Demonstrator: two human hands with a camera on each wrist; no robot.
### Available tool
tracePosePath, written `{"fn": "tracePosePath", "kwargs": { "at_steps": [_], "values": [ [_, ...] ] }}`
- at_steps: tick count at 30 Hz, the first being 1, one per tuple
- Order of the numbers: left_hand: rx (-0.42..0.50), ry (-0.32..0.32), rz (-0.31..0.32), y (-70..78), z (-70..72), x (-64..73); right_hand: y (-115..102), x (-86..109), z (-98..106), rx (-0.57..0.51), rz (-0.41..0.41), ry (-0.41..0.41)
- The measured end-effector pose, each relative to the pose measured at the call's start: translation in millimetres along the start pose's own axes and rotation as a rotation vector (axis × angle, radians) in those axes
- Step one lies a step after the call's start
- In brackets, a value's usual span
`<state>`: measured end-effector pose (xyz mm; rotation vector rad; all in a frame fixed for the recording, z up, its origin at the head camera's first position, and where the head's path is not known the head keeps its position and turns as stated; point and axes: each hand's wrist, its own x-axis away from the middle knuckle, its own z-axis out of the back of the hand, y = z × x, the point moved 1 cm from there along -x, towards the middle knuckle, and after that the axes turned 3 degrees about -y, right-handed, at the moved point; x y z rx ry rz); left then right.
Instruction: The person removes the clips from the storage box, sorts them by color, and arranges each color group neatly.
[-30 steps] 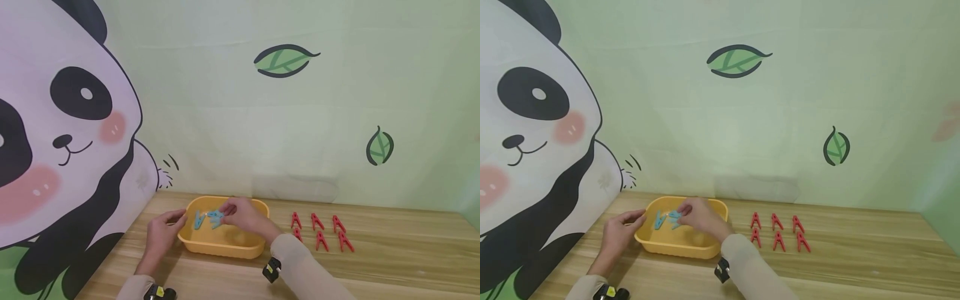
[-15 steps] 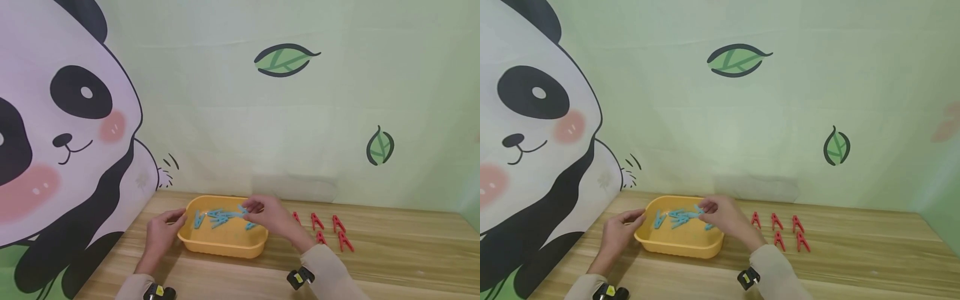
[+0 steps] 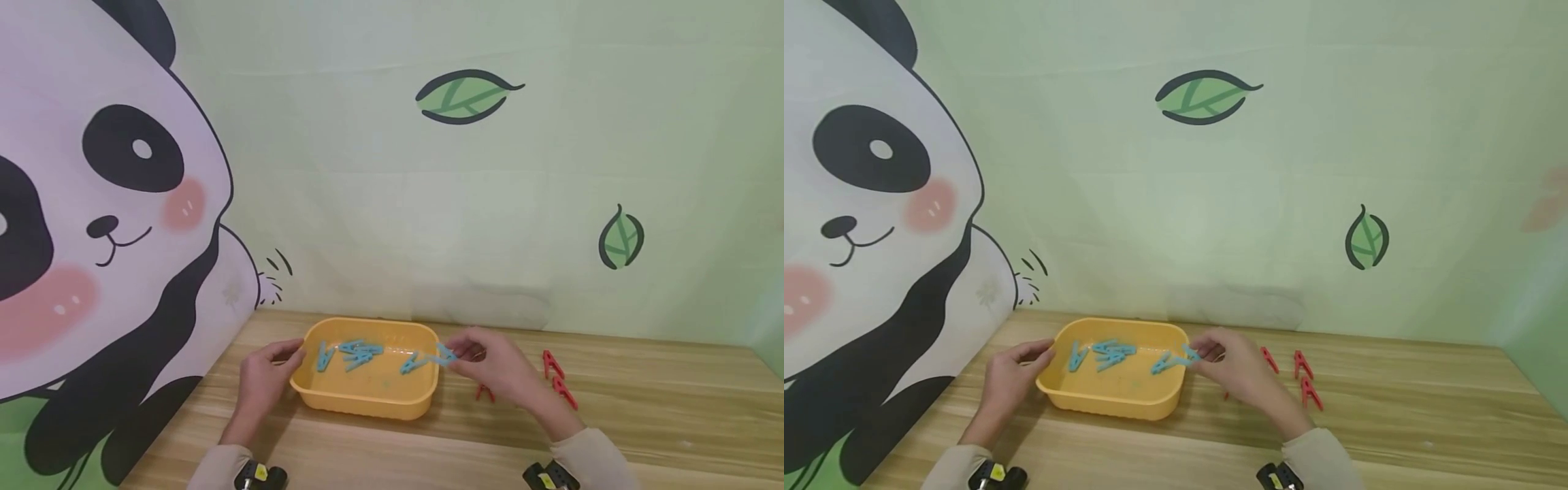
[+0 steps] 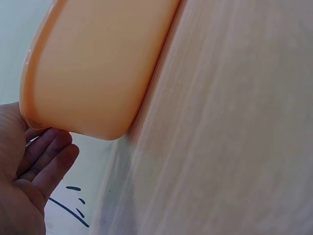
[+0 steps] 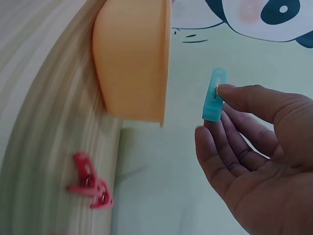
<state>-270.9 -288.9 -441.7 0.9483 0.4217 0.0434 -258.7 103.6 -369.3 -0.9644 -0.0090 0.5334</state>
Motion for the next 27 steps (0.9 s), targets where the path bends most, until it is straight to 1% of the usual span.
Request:
{"fn": "tracePosePath", "kwargs": {
  "at_steps": [2,8,15,20,27],
  "values": [
    [0.004,0.003,-0.008,-0.4,0.0,0.3,3,5.7,4,0.002,0.007,0.000],
    [0.017,0.003,0.000,0.8,1.0,0.8,15,18.2,12,0.022,0.018,-0.024],
    [0.015,0.000,-0.002,1.0,0.4,0.5,25,30.6,14,0.000,-0.014,-0.084],
    [0.025,0.003,-0.005,1.5,0.8,0.8,33,33.9,14,0.019,-0.028,-0.111],
    [0.003,-0.004,0.020,1.5,0.2,1.3,46,36.8,13,0.013,-0.054,-0.194]
  ]
}}
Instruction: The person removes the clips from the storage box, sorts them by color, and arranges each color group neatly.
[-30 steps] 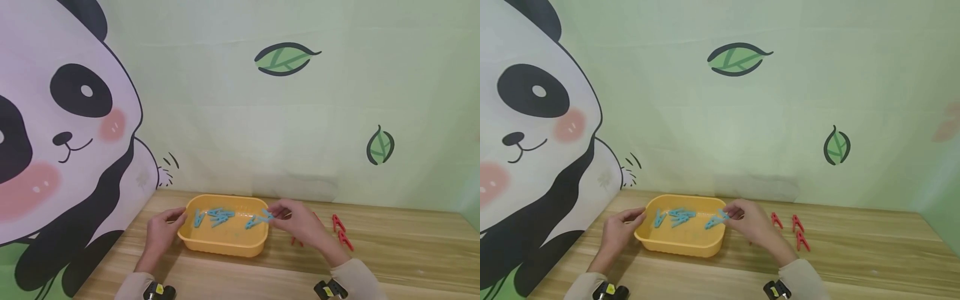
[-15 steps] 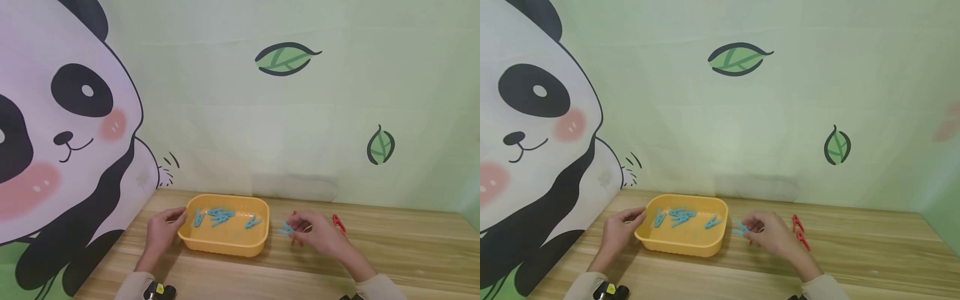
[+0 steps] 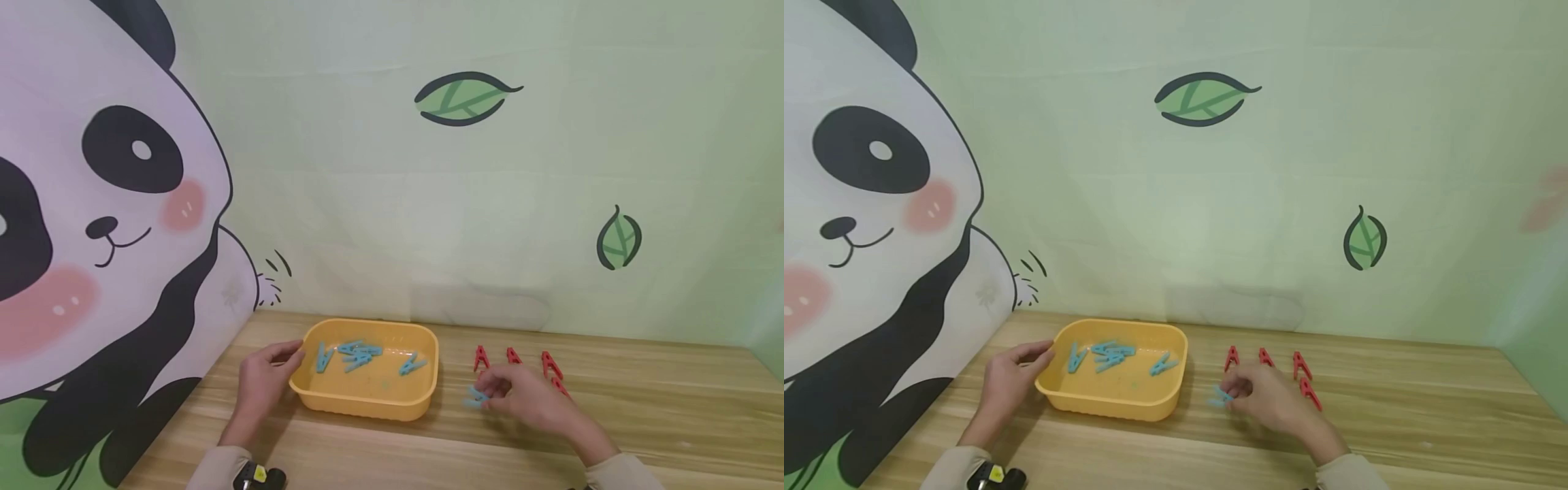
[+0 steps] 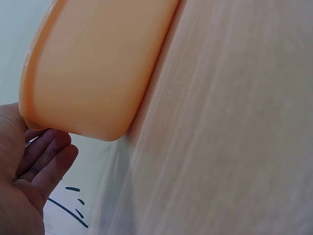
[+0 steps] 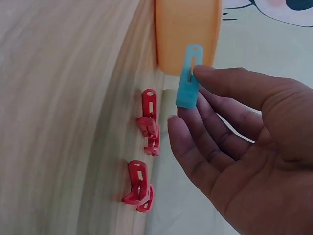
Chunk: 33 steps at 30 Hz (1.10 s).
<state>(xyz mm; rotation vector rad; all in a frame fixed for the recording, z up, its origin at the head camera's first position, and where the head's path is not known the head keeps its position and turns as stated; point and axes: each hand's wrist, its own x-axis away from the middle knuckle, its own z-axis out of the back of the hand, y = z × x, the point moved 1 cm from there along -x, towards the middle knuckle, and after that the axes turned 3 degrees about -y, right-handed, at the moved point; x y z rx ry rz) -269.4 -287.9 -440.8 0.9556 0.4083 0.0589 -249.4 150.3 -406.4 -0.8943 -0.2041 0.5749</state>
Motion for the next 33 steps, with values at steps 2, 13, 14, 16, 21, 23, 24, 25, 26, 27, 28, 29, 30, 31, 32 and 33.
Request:
{"fn": "tracePosePath", "kwargs": {
  "at_steps": [2,13,14,16,21,23,24,25,26,27,28,29,30,31,32,33],
  "values": [
    [-0.005,0.000,0.001,0.2,0.1,0.2,4,0.2,-1,0.003,-0.005,-0.022],
    [-0.001,-0.012,0.009,1.1,1.3,0.1,14,-0.8,-8,0.034,0.003,-0.120],
    [-0.001,-0.012,0.008,1.3,1.5,0.5,14,-0.7,-9,0.032,-0.001,-0.120],
    [0.001,-0.012,0.005,1.8,1.7,0.8,14,-0.4,-11,0.039,-0.006,-0.117],
    [0.002,-0.004,0.001,2.8,1.7,1.1,15,-0.6,-12,0.047,-0.017,-0.107],
    [-0.005,-0.001,0.004,2.0,1.3,0.6,14,-0.3,-11,0.056,-0.040,-0.095],
    [-0.010,-0.001,0.006,1.4,1.0,0.2,14,0.0,-11,0.065,-0.051,-0.087],
    [-0.011,-0.001,0.005,1.2,0.9,0.0,13,0.5,-11,0.075,-0.062,-0.079],
    [-0.014,-0.001,0.006,1.0,0.6,-0.2,12,0.8,-12,0.081,-0.075,-0.074],
    [-0.014,-0.002,0.006,0.8,0.5,-0.2,12,1.0,-12,0.089,-0.082,-0.068],
    [-0.014,-0.002,0.005,0.7,0.4,-0.2,11,1.3,-12,0.095,-0.083,-0.063],
    [-0.015,-0.003,0.004,0.8,0.3,-0.1,11,1.7,-12,0.098,-0.083,-0.059],
    [-0.013,-0.004,0.003,0.9,0.2,0.0,11,1.9,-12,0.105,-0.080,-0.056],
    [-0.012,-0.004,0.002,1.0,0.1,0.1,11,2.1,-13,0.106,-0.078,-0.056],
    [-0.011,-0.004,0.001,1.0,0.0,0.2,11,2.2,-13,0.104,-0.074,-0.057],
    [-0.010,-0.005,0.002,1.0,0.0,0.2,11,2.2,-13,0.105,-0.067,-0.058]
  ]
}}
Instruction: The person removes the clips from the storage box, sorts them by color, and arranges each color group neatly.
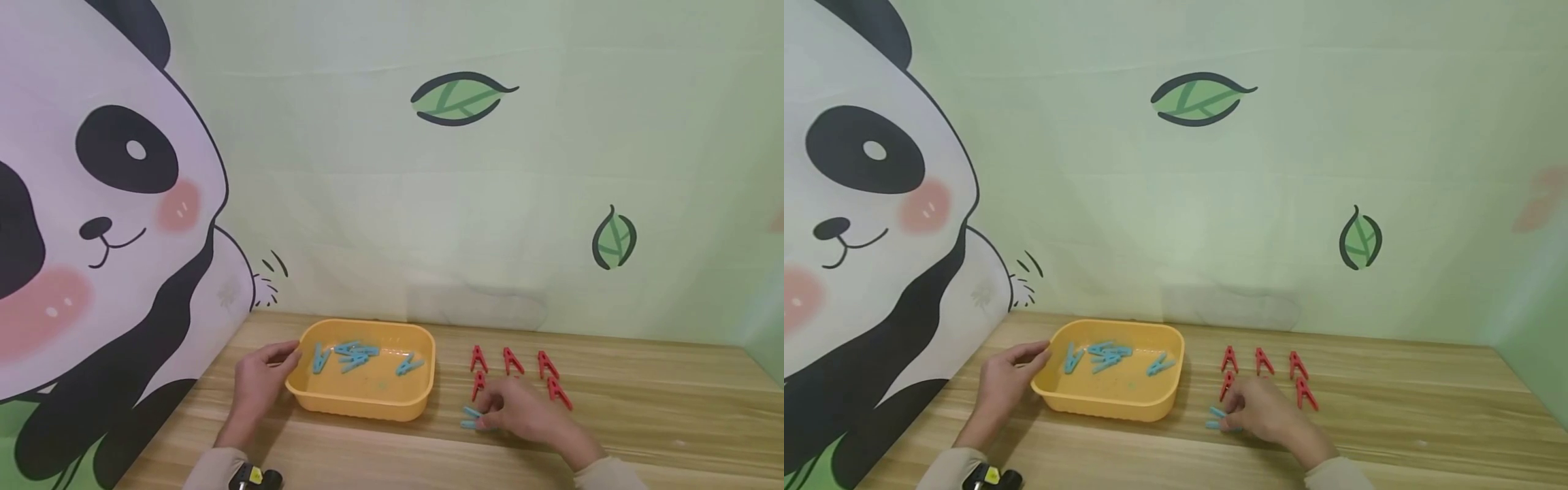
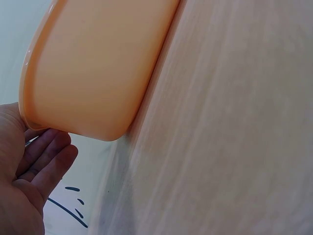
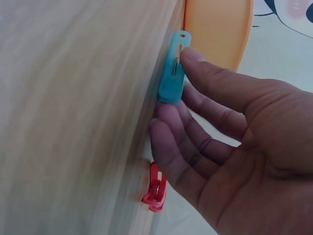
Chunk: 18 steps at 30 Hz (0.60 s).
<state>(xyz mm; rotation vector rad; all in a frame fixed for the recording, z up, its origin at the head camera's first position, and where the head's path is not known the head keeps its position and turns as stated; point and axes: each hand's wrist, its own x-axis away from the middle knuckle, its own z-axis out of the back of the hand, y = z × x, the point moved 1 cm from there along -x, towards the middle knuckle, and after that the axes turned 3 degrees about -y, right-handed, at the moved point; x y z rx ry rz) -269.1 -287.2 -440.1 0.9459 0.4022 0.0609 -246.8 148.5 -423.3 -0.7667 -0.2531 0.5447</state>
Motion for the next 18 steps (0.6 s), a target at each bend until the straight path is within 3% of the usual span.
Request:
{"fn": "tracePosePath", "kwargs": {
  "at_steps": [8,18],
  "values": [
    [-0.009,-0.003,0.011,-1.0,0.9,1.0,6.8,-1.7,2.0,0.034,0.082,-0.008],
    [-0.009,0.005,-0.004,-0.8,0.3,0.4,3.1,-1.6,-1.9,0.107,-0.090,0.098]
  ]
}}
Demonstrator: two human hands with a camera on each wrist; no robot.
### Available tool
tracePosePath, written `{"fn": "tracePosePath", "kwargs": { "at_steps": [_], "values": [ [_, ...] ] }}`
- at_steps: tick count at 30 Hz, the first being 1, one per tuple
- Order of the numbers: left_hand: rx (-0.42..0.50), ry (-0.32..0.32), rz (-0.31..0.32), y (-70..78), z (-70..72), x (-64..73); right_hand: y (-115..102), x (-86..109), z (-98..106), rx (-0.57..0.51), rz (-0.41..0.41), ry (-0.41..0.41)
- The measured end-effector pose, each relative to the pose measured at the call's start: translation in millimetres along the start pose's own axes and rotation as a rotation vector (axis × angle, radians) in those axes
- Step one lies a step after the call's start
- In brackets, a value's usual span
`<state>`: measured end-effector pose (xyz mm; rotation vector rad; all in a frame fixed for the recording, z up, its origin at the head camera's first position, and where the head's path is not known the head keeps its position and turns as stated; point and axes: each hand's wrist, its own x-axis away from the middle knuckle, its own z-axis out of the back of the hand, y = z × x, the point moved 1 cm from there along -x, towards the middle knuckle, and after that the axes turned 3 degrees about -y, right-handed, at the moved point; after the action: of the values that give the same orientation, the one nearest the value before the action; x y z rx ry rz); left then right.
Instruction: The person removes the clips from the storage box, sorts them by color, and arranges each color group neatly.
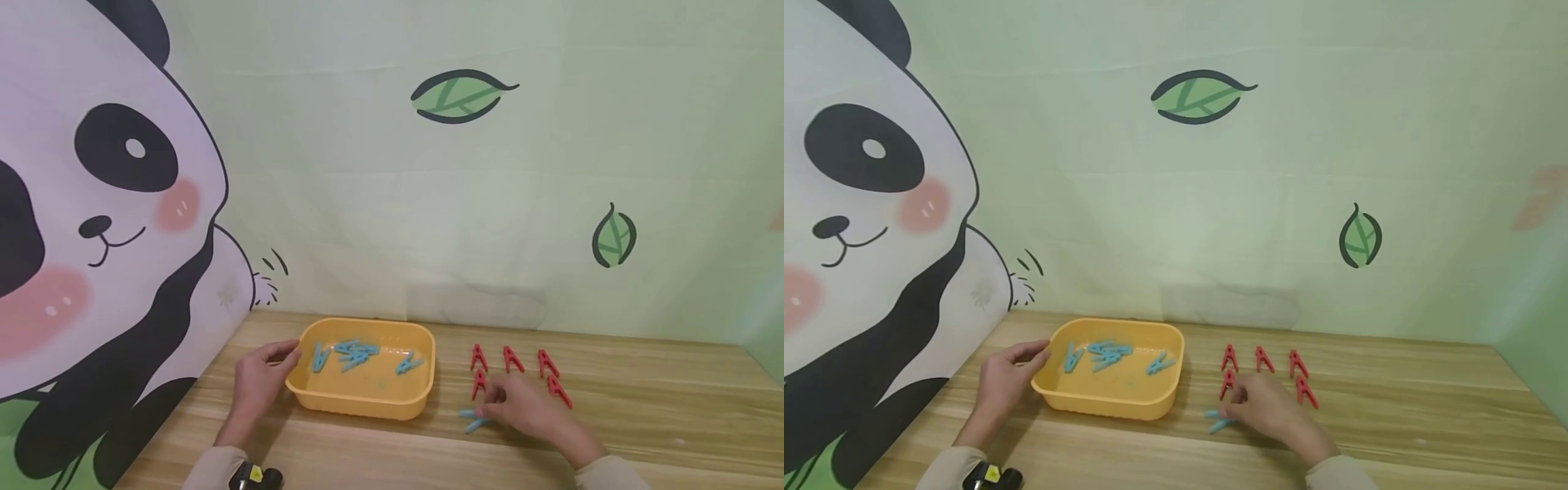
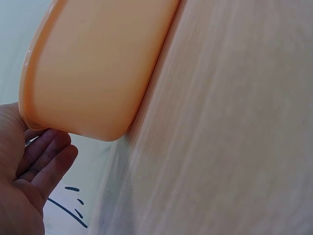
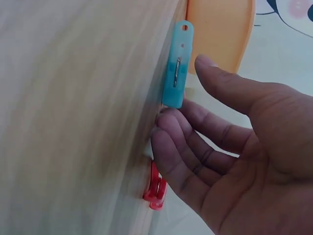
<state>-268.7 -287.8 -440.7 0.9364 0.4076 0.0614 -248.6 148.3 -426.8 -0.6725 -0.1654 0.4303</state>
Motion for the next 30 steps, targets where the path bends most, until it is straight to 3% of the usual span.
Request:
{"fn": "tracePosePath", "kwargs": {
  "at_steps": [3,15,22,30],
  "values": [
    [0.001,-0.004,0.007,0.3,-0.1,-0.7,-2.0,-0.6,-1.3,0.012,-0.005,0.009],
    [0.000,-0.008,0.002,-0.3,0.0,0.0,2.6,-2.5,0.9,-0.100,0.086,-0.038],
    [0.001,-0.021,0.013,-0.2,0.7,-0.2,2.7,-0.8,3.7,-0.108,0.010,-0.033],
    [0.001,-0.021,0.017,0.4,0.8,-0.2,3.2,1.1,4.3,-0.121,0.025,-0.057]
  ]
}}
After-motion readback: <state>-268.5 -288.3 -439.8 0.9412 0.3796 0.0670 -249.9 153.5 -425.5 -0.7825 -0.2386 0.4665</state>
